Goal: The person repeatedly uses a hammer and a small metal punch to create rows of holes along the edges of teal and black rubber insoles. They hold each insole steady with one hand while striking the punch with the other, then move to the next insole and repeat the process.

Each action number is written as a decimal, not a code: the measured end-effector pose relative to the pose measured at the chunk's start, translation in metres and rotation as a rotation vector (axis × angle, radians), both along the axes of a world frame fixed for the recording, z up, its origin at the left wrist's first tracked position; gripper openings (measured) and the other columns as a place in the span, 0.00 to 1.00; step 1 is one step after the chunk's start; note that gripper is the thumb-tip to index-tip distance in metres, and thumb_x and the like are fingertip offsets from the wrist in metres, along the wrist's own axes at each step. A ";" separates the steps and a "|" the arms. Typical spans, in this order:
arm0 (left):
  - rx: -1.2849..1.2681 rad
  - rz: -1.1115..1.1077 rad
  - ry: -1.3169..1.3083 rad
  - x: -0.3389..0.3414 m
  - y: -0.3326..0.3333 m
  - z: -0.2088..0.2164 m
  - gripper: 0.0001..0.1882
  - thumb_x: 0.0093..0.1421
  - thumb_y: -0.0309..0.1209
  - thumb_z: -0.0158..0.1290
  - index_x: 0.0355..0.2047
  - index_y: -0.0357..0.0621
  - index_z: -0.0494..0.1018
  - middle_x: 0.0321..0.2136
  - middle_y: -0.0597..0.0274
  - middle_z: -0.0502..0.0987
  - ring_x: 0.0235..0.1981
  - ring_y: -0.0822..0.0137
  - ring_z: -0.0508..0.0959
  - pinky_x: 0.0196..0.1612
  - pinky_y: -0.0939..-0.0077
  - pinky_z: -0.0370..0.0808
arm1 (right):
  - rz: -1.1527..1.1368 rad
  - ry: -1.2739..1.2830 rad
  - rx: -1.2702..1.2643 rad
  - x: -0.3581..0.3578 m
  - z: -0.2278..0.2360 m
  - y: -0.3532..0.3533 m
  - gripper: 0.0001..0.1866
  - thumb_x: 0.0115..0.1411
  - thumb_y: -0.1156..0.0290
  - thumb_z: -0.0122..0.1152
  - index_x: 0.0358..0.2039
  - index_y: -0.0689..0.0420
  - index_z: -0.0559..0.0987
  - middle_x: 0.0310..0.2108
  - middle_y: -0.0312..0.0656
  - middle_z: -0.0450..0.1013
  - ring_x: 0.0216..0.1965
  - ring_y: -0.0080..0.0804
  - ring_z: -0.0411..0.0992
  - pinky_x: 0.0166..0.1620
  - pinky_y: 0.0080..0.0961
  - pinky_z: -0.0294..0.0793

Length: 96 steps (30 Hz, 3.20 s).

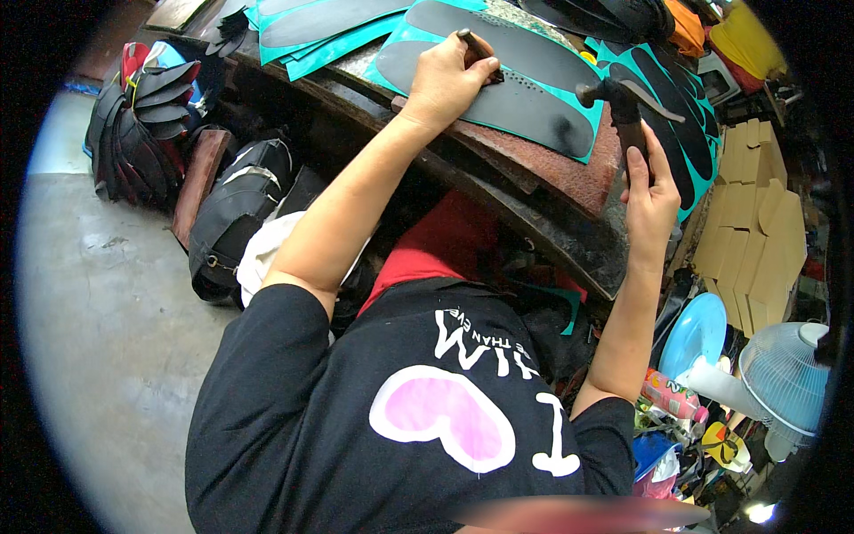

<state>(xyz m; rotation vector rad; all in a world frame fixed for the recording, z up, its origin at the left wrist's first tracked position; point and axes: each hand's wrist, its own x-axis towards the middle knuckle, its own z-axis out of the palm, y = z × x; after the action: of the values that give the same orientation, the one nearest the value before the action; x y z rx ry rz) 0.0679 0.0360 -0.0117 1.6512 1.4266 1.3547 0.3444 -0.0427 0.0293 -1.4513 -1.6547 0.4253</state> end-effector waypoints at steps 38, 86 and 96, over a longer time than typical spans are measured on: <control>0.111 -0.038 -0.104 0.022 0.006 -0.005 0.08 0.61 0.26 0.57 0.38 0.36 0.74 0.29 0.55 0.83 0.31 0.69 0.83 0.37 0.74 0.81 | 0.100 0.262 0.164 0.000 0.048 -0.013 0.21 0.67 0.65 0.59 0.60 0.51 0.74 0.25 0.30 0.70 0.22 0.12 0.62 0.25 0.11 0.61; 0.395 0.009 0.567 0.040 -0.006 0.005 0.10 0.59 0.31 0.60 0.36 0.39 0.72 0.28 0.45 0.80 0.33 0.47 0.81 0.36 0.61 0.78 | 0.123 -0.106 0.351 -0.037 0.031 -0.008 0.22 0.65 0.66 0.61 0.59 0.52 0.74 0.47 0.47 0.79 0.47 0.34 0.78 0.46 0.27 0.75; 0.086 0.023 -0.113 0.014 0.002 -0.008 0.08 0.57 0.29 0.61 0.32 0.37 0.76 0.27 0.56 0.82 0.30 0.67 0.83 0.36 0.71 0.79 | -0.042 0.042 0.001 0.001 0.005 -0.014 0.21 0.68 0.62 0.58 0.61 0.48 0.74 0.27 0.30 0.69 0.25 0.14 0.62 0.28 0.14 0.63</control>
<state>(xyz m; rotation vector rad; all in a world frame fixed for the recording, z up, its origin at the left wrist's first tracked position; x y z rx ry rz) 0.0823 0.0382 -0.0196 1.5883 1.3434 1.5166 0.3453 -0.0567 0.0343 -1.4637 -1.5881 0.4287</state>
